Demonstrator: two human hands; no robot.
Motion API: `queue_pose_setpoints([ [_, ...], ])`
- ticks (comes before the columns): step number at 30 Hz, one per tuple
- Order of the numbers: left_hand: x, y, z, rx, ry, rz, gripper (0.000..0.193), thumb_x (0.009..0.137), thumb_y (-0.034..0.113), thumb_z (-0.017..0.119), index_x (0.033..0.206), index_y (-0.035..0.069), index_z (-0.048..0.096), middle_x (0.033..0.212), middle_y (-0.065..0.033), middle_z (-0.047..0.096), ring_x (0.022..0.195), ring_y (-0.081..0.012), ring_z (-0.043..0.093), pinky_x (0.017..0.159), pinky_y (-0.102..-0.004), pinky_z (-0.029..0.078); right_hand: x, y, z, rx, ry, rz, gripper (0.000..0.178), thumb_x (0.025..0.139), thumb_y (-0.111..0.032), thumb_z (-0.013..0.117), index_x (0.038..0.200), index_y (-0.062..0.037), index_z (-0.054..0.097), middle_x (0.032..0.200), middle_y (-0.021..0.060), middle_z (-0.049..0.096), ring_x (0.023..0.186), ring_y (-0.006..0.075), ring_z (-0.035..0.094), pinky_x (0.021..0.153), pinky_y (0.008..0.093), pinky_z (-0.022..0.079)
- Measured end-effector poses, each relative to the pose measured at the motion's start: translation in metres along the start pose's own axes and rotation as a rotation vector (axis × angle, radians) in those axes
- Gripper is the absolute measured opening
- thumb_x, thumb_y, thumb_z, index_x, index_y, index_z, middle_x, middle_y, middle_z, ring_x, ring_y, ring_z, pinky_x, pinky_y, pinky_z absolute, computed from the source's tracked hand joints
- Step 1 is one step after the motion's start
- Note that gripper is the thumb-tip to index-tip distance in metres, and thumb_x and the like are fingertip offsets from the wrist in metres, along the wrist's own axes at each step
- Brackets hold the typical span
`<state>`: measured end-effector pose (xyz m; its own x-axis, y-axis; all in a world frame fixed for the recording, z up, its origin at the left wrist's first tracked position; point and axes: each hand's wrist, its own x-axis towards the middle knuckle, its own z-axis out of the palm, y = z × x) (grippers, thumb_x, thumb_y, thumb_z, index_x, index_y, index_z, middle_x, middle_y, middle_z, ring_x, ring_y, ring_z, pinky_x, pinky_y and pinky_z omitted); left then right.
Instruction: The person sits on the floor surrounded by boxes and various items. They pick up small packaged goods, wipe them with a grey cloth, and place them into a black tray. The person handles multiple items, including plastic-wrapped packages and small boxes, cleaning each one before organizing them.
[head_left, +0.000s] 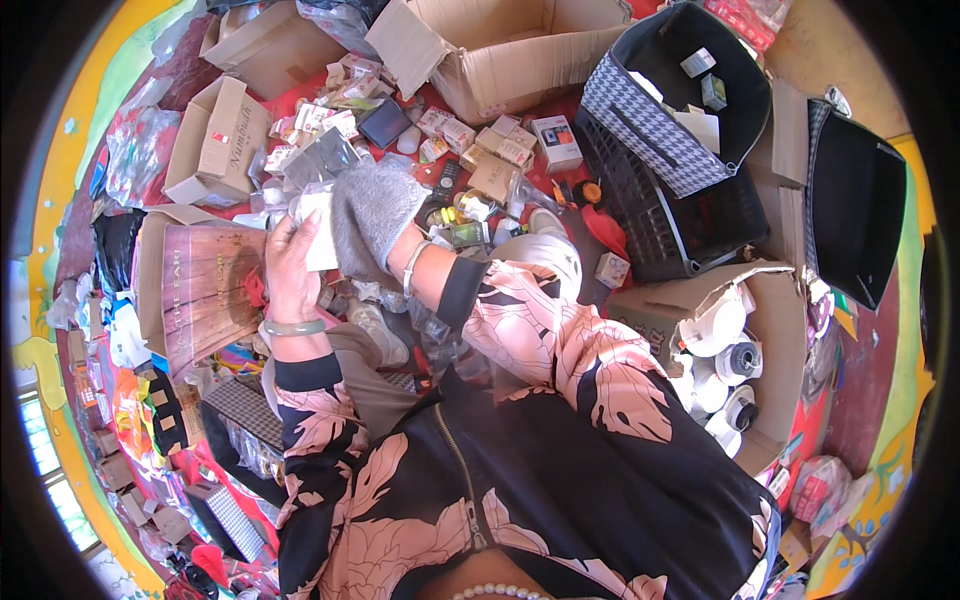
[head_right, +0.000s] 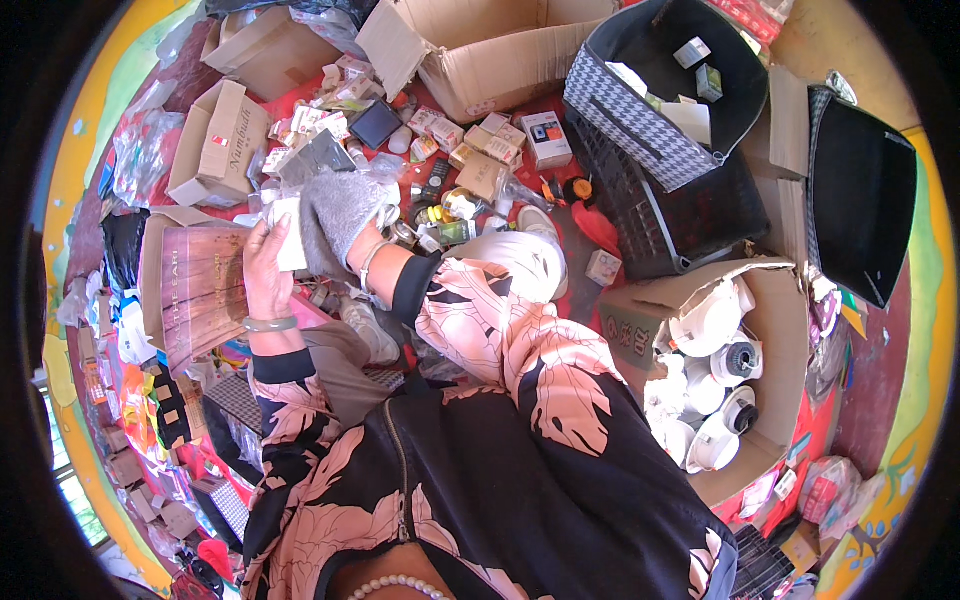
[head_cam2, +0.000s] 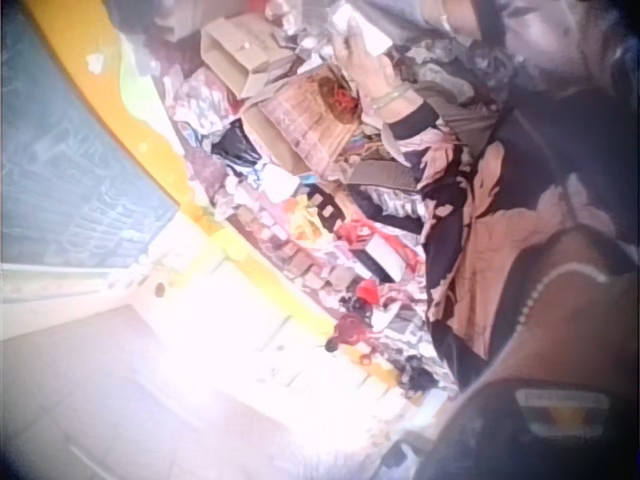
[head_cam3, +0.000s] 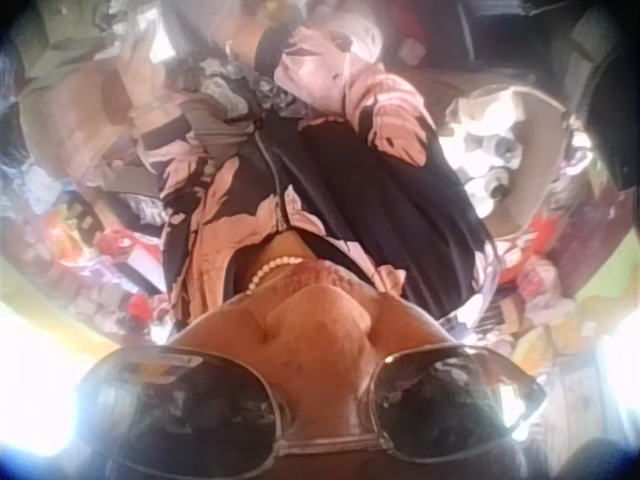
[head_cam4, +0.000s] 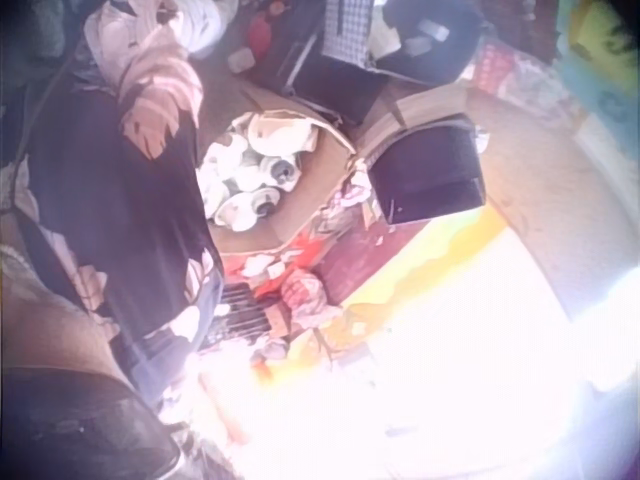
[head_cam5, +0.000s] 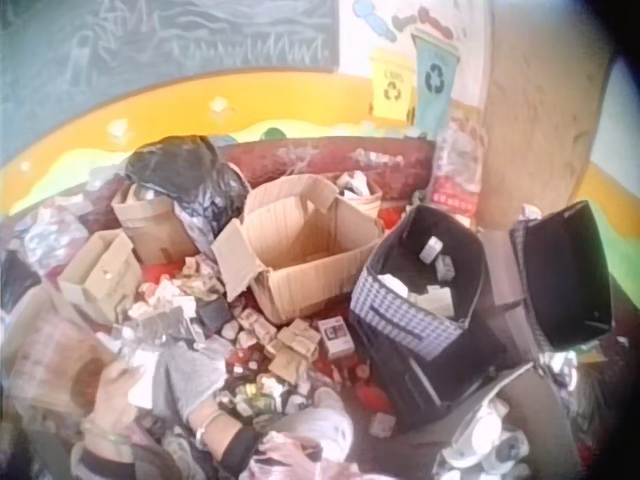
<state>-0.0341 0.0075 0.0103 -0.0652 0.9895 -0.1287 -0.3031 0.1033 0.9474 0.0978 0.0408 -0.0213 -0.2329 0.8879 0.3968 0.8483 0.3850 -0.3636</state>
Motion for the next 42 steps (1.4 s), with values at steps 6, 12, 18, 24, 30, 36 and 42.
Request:
queue_pose_setpoints([
  [6,0.006,-0.002,0.0,0.136,-0.01,0.056,0.02,0.082,0.008,0.061,0.099,-0.002,0.057,0.089,-0.0038,0.061,0.076,-0.0094,0.057,0.069,-0.024,0.045,0.016,0.018,0.012,0.164,0.107,0.158,0.011,0.073,-0.013,0.054,0.076,-0.0062,0.062,0.068,0.0129,0.06,0.066,0.0289,0.06,0.059,0.0374,0.045],
  [12,0.005,0.013,0.008,-0.149,0.15,0.137,0.022,0.085,0.01,0.056,0.103,-0.004,0.054,0.094,-0.0097,0.06,0.08,-0.0157,0.058,0.073,-0.0269,0.045,0.013,0.032,0.043,0.414,0.503,0.105,0.015,0.075,-0.017,0.053,0.079,-0.0065,0.063,0.062,0.009,0.059,0.055,0.0289,0.054,0.055,0.0364,0.045],
  [18,0.002,-0.011,0.021,-0.167,0.087,0.232,0.028,0.088,0.012,0.052,0.111,-0.003,0.049,0.105,-0.011,0.056,0.096,-0.0182,0.055,0.083,-0.0303,0.043,0.007,0.006,0.011,0.111,0.173,-0.111,0.017,0.071,-0.016,0.053,0.079,-0.0053,0.062,0.074,0.0125,0.061,0.065,0.0276,0.059,0.052,0.0396,0.044],
  [24,-0.007,0.02,0.02,-0.15,-0.024,0.071,0.034,0.085,0.014,0.055,0.115,-0.002,0.049,0.109,-0.0077,0.055,0.103,-0.0162,0.05,0.089,-0.0299,0.038,0.013,0.012,-0.031,-0.045,-0.083,-0.139,0.02,0.074,-0.018,0.052,0.087,-0.0066,0.061,0.093,0.0132,0.059,0.088,0.026,0.057,0.072,0.0324,0.046],
  [30,0.004,0.024,-0.019,0.47,-0.169,0.003,0.034,0.081,0.012,0.062,0.109,-0.004,0.052,0.097,-0.006,0.059,0.086,-0.0109,0.055,0.076,-0.0251,0.044,0.002,0.017,0.008,0.176,0.0,-0.206,0.026,0.078,-0.025,0.052,0.101,-0.0136,0.057,0.087,0.0066,0.063,0.079,0.0209,0.062,0.067,0.0309,0.05],
  [36,-0.007,0.022,-0.006,0.347,-0.265,-0.038,0.048,0.077,0.007,0.064,0.119,-0.002,0.043,0.102,-0.0079,0.056,0.09,-0.0138,0.055,0.08,-0.0256,0.043,0.0,0.024,0.001,0.167,0.068,-0.28,0.026,0.071,-0.02,0.057,0.096,-0.01,0.057,0.083,0.0069,0.061,0.071,0.0226,0.061,0.058,0.0325,0.048],
  [42,-0.001,0.006,0.003,0.202,-0.386,-0.033,0.042,0.076,0.004,0.063,0.114,-0.003,0.048,0.101,-0.0068,0.058,0.092,-0.013,0.055,0.082,-0.0267,0.044,0.01,0.034,-0.042,-0.056,0.178,-0.242,0.014,0.072,-0.014,0.053,0.083,-0.0051,0.056,0.08,0.0125,0.056,0.072,0.0281,0.058,0.06,0.0365,0.047],
])
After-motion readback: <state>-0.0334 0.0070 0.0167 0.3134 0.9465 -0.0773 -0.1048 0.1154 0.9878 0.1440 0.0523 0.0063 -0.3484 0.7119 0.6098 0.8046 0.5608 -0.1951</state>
